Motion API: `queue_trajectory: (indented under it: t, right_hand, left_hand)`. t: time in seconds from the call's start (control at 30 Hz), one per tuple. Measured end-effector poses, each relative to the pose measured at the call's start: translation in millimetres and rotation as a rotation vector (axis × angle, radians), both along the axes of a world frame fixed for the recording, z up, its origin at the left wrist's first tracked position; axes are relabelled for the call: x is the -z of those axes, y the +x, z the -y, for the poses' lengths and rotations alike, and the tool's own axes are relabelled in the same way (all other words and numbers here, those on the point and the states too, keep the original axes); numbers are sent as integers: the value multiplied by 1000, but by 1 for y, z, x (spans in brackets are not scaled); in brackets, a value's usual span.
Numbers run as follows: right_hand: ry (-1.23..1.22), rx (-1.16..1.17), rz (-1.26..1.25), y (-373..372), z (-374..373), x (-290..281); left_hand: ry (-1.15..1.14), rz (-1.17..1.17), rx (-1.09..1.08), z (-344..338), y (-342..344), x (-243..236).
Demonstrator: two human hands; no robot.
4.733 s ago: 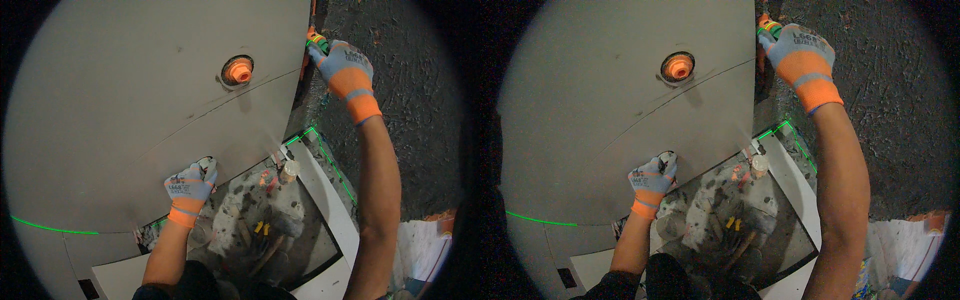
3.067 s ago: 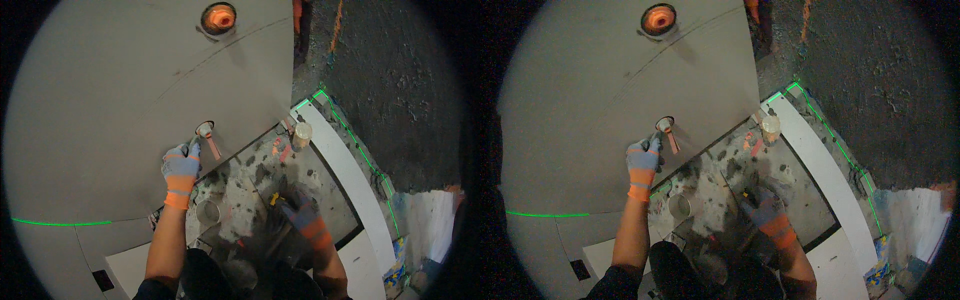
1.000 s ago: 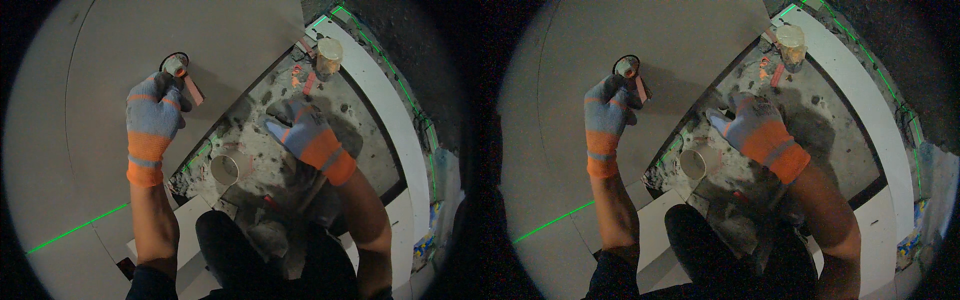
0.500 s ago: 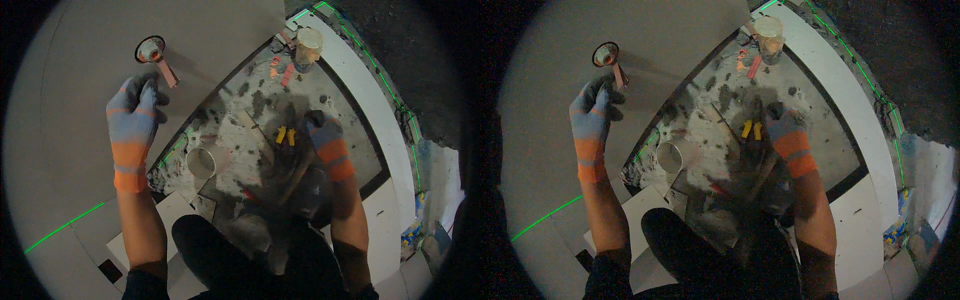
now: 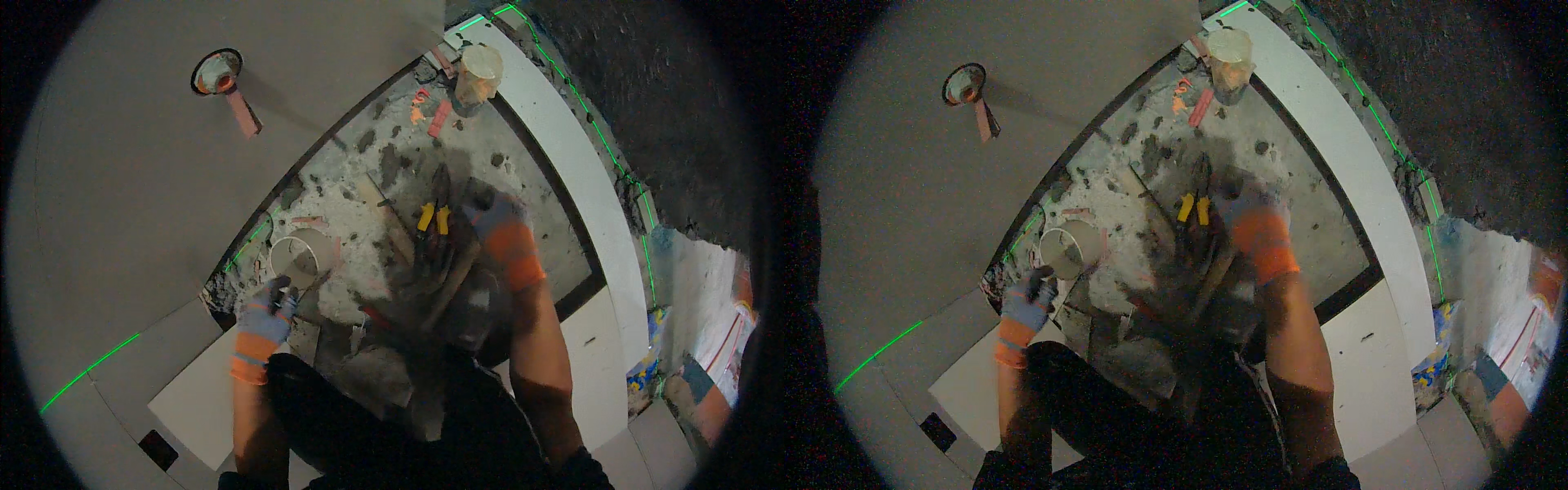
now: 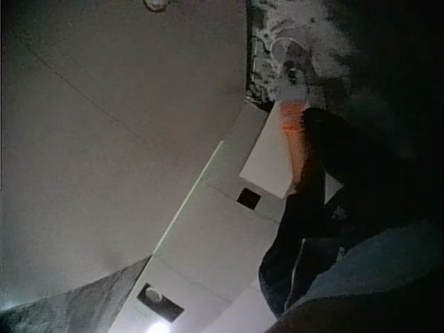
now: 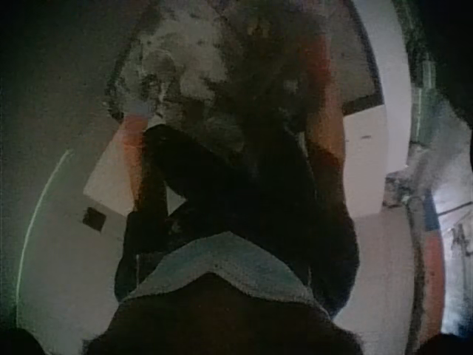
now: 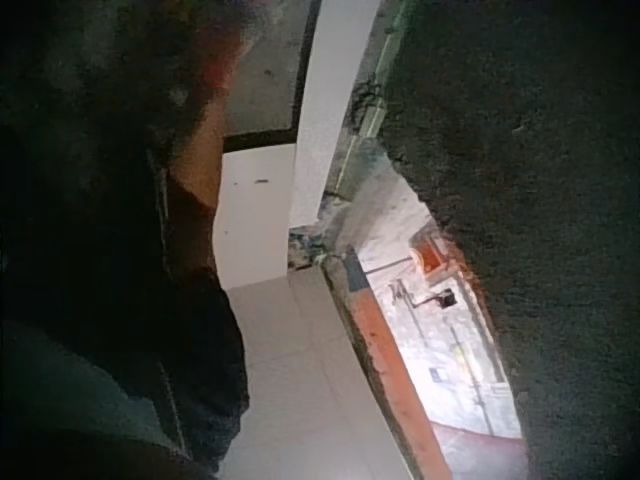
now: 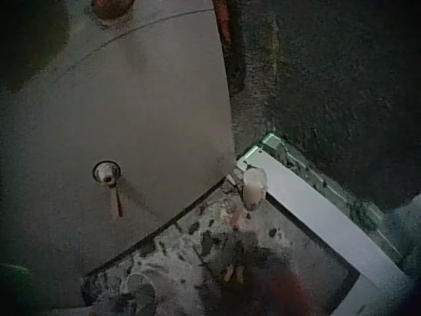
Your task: The person installs a large wall tile by tapping it with a rubber mallet, aligning it to a green laser line, and securing it with leveling clips and wedges. The person uses a hammer, leveling clips, and a clip tool to adjust and lock the tile in place.
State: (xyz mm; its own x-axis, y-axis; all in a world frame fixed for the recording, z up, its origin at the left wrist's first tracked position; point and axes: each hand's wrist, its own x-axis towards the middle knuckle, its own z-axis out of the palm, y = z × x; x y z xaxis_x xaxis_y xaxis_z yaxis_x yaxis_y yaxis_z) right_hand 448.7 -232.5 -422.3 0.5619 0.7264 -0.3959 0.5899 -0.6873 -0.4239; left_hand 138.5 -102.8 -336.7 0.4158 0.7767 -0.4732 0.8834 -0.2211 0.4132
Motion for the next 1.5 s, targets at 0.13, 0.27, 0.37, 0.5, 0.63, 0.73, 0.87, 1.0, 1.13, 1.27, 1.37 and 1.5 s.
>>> queue_trajectory:
  t: [0.13,0.27,0.37,0.5,0.63,0.73,0.87,1.0,1.13,1.27,1.37,1.5]
  right_hand:
    - [-32,92,-77,-16,19,3]
    - [-276,193,-132,-24,31,15]
    - [-235,305,-93,-34,30,30]
    - [-165,359,30,-50,34,45]
    - [-220,374,51,-50,33,44]
    - [-244,413,21,-40,24,36]
    - [-263,379,35,-26,14,26]
    - [-340,305,118,-16,10,21]
    - [-393,247,181,-5,6,10]
    - [-483,136,166,8,7,6]
    - [-441,54,269,16,25,32]
    - [-118,-5,346,41,70,102]
  left_hand:
    - [8,-266,76,24,-6,17]
    - [4,-319,245,40,-6,31]
    - [-157,-405,290,40,-7,42]
    - [-200,-236,194,38,-5,53]
    - [-296,-404,246,37,6,54]
    - [-337,-410,238,33,13,52]
    - [-379,-238,162,32,13,56]
    - [-280,-268,250,34,11,67]
    - [-283,-95,268,30,12,69]
    - [-292,-89,316,33,22,61]
    - [11,334,266,43,27,62]
    - [-197,228,322,55,33,89]
